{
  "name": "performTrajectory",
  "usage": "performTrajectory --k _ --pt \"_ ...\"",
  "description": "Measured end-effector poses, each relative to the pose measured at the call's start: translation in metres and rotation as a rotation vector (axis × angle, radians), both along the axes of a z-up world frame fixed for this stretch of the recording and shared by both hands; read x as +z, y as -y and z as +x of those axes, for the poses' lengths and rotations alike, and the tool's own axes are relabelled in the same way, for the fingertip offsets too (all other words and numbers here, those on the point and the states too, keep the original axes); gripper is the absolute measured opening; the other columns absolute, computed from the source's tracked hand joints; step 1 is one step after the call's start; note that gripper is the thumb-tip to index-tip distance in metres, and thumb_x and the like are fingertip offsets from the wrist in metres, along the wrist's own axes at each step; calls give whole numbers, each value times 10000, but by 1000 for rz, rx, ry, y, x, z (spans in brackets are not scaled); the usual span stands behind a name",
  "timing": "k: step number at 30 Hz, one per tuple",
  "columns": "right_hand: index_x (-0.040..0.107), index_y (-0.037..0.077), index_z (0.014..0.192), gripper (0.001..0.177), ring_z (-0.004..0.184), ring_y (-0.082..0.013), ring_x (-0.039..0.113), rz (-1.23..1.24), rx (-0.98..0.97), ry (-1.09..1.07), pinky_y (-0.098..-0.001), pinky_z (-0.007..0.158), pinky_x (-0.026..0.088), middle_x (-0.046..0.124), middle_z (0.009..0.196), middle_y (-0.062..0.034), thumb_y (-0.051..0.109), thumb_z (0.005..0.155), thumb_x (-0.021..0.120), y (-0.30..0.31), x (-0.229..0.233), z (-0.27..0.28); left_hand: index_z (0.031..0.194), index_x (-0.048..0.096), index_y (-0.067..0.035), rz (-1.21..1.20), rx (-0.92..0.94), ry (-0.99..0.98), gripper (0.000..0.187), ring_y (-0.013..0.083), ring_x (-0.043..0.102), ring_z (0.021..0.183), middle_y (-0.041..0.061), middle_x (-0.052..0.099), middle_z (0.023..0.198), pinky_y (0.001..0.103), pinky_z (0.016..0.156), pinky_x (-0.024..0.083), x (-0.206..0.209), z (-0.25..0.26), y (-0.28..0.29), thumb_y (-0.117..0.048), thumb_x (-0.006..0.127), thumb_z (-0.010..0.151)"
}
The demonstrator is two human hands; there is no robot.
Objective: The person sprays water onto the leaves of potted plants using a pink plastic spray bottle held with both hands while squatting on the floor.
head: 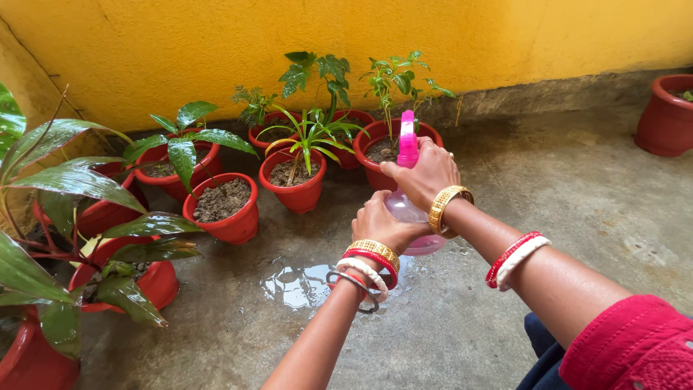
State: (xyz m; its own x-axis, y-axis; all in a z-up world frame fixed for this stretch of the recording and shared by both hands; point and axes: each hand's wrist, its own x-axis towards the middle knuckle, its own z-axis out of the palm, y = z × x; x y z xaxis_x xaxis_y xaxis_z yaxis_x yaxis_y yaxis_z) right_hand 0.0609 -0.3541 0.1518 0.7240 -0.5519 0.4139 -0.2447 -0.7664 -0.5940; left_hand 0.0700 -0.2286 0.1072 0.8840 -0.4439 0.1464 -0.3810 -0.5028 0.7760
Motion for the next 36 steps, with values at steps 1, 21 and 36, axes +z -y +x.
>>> performTrajectory --k 1,21,36 --pt "681 64 924 486 869 -358 730 2 -11 -15 -476 828 558 747 883 -184 477 701 804 1 -1 -1 1256 663 -66 2 -7 -1 1096 308 750 1039 173 757 1114 415 947 569 0 0 0 -657 911 366" --pt "734 66 937 416 910 -375 728 111 -6 -195 -460 879 553 758 917 -205 422 722 733 -18 -24 17 1163 721 -78 64 52 -75 983 281 764 1000 136 778 1080 405 913 586 -2 -4 -34 -646 914 384" --pt "703 52 858 387 879 -403 718 95 129 -199 -484 852 550 743 895 -239 396 689 759 -59 -41 41 1132 730 -61 87 203 -101 963 311 755 1008 159 773 1073 425 914 579 -18 2 -70 -640 920 385"
